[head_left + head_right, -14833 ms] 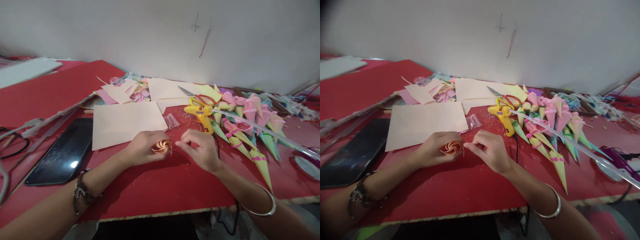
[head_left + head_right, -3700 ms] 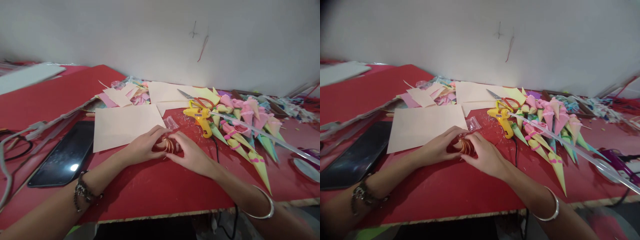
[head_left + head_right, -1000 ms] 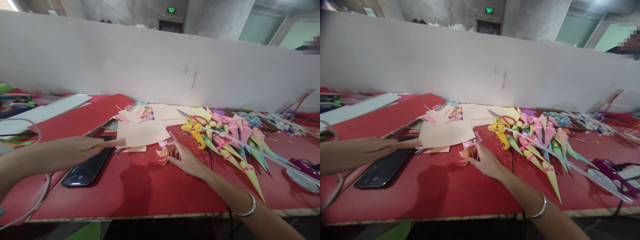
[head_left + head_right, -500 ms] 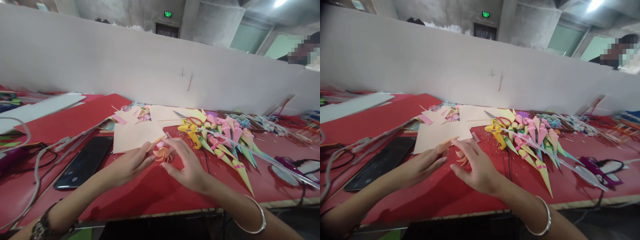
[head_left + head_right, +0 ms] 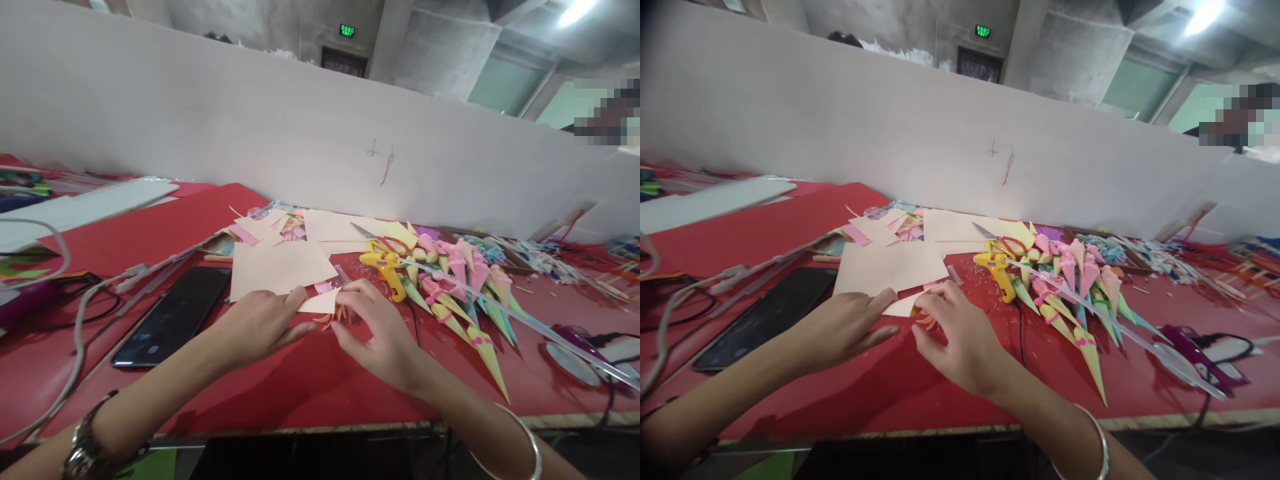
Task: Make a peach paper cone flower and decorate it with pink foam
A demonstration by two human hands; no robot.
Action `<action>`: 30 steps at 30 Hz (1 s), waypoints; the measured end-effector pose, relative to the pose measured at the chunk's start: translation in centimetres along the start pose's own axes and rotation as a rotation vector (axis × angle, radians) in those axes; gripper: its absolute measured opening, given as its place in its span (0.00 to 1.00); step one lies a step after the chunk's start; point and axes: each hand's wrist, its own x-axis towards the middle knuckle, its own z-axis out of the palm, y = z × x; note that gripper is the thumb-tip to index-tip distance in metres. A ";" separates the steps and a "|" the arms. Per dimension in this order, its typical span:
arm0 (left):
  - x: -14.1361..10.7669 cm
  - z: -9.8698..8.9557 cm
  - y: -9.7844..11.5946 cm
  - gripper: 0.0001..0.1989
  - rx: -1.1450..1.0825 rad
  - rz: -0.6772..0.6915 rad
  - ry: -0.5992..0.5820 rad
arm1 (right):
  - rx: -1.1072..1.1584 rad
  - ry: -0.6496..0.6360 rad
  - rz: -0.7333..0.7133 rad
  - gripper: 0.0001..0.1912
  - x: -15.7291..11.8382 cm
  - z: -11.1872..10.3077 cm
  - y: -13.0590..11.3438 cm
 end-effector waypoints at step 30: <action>2.4 -0.4 -0.4 0.06 -0.115 0.226 0.004 | -0.586 -0.437 -0.139 0.17 0.7 0.0 -0.3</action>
